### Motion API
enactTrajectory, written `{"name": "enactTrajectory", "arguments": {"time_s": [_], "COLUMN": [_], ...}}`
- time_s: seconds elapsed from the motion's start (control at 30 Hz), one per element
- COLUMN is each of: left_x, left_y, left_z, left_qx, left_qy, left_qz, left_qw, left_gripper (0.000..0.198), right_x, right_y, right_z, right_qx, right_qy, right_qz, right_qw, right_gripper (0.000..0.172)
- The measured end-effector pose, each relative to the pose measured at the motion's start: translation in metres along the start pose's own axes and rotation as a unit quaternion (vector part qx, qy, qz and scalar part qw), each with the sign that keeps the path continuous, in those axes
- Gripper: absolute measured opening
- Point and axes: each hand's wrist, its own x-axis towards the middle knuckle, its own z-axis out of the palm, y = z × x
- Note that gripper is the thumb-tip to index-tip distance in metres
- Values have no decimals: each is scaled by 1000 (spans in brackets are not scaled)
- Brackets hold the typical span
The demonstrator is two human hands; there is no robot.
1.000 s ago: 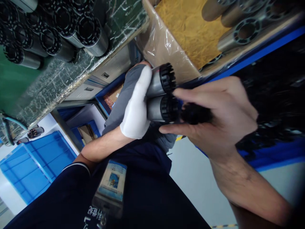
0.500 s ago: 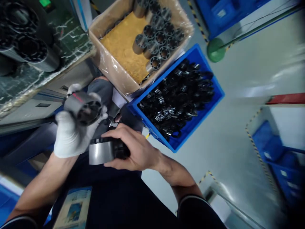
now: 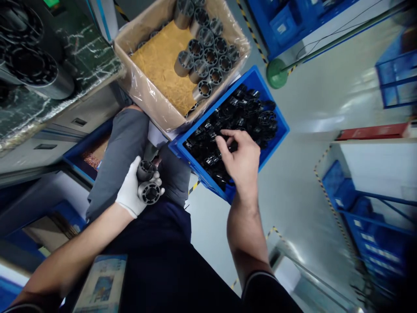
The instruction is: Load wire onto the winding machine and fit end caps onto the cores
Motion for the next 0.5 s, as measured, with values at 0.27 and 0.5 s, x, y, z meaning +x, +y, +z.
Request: {"name": "enactTrajectory", "arguments": {"time_s": [0.27,0.5], "left_x": [-7,-20], "left_y": [4,7], "left_z": [1,-4], "left_qx": [128,128], "left_qy": [-90,-231], "left_qz": [45,191], "left_qw": [987,945], "left_gripper": [46,52], "right_x": [2,-24], "right_y": [31,-4], "right_z": [9,0], "right_qx": [25,176], "right_qy": [8,61], "right_qz": [-18,-20], "right_qw": [1000,982], "right_gripper": [25,19]}}
